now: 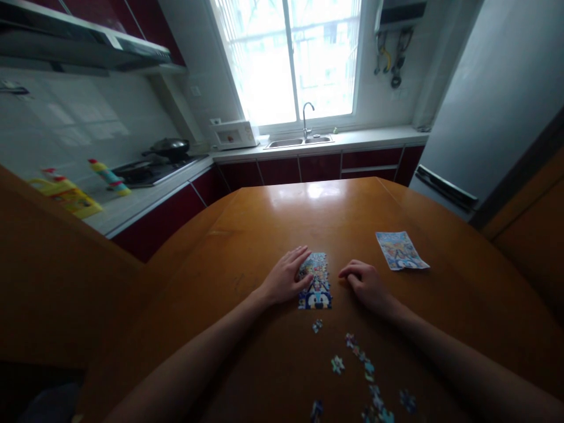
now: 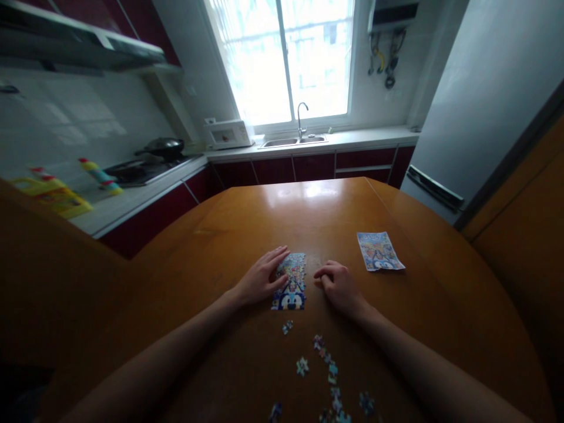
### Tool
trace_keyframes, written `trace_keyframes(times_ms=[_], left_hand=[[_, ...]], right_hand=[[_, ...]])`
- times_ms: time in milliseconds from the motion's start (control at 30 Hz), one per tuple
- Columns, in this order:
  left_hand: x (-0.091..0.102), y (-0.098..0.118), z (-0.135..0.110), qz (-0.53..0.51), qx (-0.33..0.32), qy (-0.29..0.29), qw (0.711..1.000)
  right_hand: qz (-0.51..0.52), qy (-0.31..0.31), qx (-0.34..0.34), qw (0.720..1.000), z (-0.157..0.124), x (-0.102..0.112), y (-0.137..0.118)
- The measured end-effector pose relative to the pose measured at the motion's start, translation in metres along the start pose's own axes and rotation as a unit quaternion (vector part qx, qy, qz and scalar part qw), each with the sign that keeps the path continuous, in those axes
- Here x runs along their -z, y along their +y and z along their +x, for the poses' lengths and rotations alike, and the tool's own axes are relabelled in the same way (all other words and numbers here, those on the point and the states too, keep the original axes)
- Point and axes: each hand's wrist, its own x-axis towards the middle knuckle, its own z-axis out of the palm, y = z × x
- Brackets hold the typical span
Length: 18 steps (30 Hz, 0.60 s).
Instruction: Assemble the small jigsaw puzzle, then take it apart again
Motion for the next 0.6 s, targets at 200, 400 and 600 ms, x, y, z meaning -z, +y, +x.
trace_keyframes(times_ms=[200,400,600], left_hand=[[0.0001,-0.002,-0.0014,0.021,-0.017,-0.054,0.998],[0.0011,-0.0002,-0.0024,0.022,-0.039,-0.049,0.998],[0.0015,0.0065,-0.0081,0.028,-0.044,-0.051,0.997]], right_hand=[[0.005,0.013,-0.001,1.0,0.0013,-0.0007,0.0015],[0.005,0.031,0.002,1.0,0.0024,-0.0024,0.0038],[0.007,0.04,0.002,0.999,0.0018,-0.0026,0.0042]])
